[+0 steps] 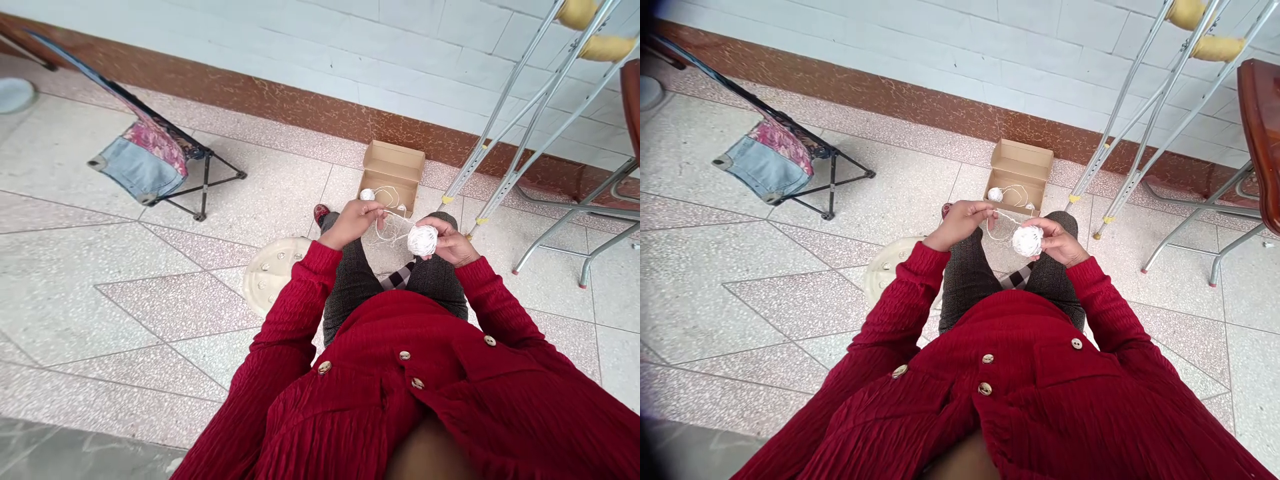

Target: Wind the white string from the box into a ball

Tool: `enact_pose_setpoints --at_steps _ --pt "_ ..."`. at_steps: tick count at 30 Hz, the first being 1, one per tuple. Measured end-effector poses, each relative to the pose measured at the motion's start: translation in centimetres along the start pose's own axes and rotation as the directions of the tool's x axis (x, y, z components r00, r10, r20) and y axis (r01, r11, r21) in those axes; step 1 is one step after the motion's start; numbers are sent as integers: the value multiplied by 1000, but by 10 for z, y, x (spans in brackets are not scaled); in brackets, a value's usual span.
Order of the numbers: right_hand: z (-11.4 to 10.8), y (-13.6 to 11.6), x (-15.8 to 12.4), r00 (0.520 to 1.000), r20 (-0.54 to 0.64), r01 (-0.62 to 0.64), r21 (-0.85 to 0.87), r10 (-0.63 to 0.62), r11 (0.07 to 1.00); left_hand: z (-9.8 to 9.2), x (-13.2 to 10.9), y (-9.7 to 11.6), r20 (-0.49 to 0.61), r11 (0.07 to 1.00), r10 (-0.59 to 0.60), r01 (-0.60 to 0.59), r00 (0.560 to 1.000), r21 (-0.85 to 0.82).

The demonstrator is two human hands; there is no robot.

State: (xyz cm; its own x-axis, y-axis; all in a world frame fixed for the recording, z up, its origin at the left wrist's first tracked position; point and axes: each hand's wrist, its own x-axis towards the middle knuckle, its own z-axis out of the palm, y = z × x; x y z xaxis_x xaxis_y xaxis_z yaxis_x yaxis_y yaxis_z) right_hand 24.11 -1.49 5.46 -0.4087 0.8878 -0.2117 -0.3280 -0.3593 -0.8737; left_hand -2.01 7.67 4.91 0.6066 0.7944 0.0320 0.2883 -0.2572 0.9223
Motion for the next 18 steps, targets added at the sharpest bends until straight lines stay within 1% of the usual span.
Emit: enact_pose_setpoints --at_steps 1,3,6,8,10,14,16,18 --pt "1 1 2 1000 -4 1 11 -1 1000 5 1 0 -2 1000 8 -8 1000 28" --pt "3 2 5 1000 -10 7 25 -6 1000 20 2 1 10 998 58 -58 998 32" --pt "3 0 8 1000 -3 2 7 -2 1000 40 3 6 30 989 143 -142 989 -38" --pt "2 -1 7 1000 -10 -4 -9 4 1000 47 3 8 27 985 162 -160 986 -66" --pt "2 -2 5 1000 -16 -12 -23 12 1000 51 4 10 17 984 168 -167 986 -66" --pt "2 1 0 1000 5 -28 -10 28 1000 51 5 11 25 977 189 -186 982 -102" --pt "0 4 -2 1000 19 -25 23 25 999 51 5 12 16 978 170 -167 985 -123" --pt "-1 7 -2 999 28 -31 47 30 998 52 4 13 20 987 139 -137 990 -79"
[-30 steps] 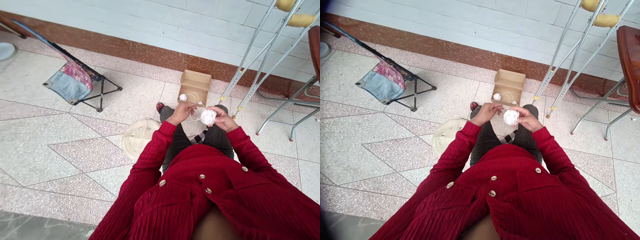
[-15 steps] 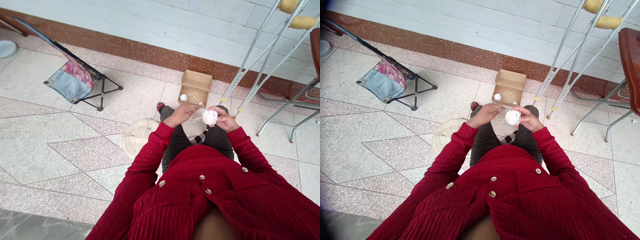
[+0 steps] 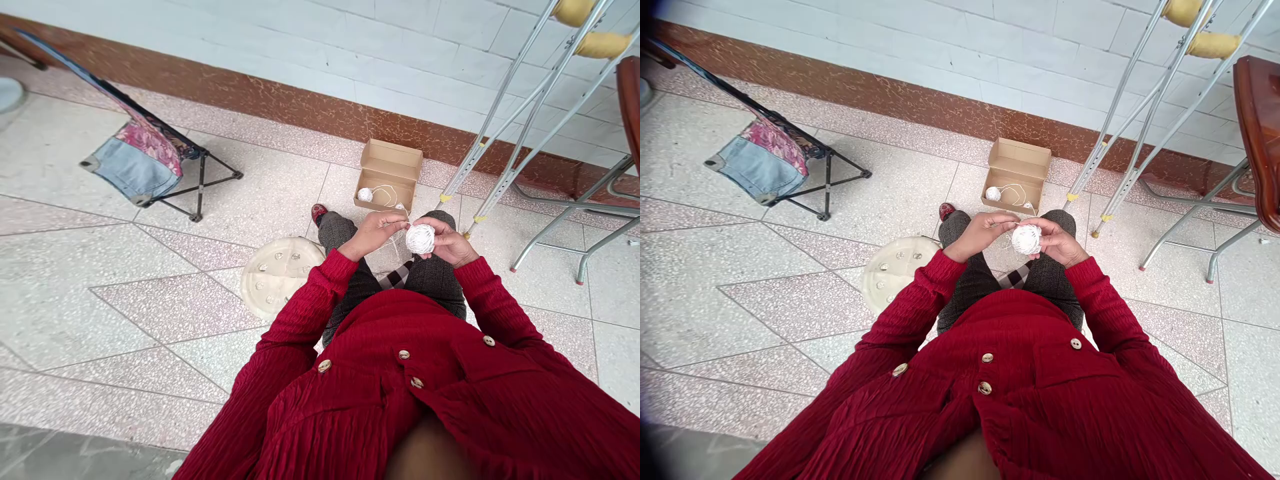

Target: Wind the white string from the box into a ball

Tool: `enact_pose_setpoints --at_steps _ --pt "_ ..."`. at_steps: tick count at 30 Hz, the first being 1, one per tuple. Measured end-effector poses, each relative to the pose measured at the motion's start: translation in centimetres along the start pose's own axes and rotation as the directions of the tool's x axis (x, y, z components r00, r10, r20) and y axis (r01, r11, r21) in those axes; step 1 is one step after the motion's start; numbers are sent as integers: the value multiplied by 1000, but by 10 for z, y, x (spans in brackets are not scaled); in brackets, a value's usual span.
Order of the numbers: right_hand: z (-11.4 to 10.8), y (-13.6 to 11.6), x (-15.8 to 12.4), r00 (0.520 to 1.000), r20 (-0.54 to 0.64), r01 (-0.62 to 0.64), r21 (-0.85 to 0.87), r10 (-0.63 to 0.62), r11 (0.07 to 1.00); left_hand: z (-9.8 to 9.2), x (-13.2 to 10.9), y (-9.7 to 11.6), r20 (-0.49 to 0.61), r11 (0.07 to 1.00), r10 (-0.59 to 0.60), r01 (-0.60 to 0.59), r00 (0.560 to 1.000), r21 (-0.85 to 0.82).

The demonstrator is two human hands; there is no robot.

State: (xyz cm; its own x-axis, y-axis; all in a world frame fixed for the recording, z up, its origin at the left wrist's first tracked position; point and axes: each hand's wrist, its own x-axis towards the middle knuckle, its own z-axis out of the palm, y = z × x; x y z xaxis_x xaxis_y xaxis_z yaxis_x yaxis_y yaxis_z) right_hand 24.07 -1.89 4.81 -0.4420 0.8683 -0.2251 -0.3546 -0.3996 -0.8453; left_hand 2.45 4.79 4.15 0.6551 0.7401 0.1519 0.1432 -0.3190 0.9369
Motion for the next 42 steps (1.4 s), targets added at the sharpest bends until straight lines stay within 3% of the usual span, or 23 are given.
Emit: enact_pose_setpoints --at_steps 5,9,13,17,25,31,35,42 --pt "-5 2 -1 996 -89 21 54 -16 998 1 -3 0 46 959 -27 13 999 282" --pt "-8 -3 -3 983 -183 46 80 -30 996 -4 -5 -8 84 952 -30 3 996 305" --pt "-4 2 -3 991 -132 9 108 5 994 -9 -3 -15 115 931 -73 26 991 364" --pt "0 8 -1 996 -93 24 154 -10 988 -1 -2 -9 29 935 31 -39 999 352" --pt "-4 9 -2 998 -54 31 129 -24 991 15 -4 -2 7 929 97 -93 995 358" --pt "-3 17 -2 999 20 30 150 -33 988 12 -6 -1 65 839 101 -120 993 531" --pt "-4 16 -1 998 -8 60 185 -60 981 13 -9 4 109 792 114 -157 987 591" --pt "0 4 -3 997 -45 68 171 -61 983 14 -13 5 184 866 43 -128 982 483"
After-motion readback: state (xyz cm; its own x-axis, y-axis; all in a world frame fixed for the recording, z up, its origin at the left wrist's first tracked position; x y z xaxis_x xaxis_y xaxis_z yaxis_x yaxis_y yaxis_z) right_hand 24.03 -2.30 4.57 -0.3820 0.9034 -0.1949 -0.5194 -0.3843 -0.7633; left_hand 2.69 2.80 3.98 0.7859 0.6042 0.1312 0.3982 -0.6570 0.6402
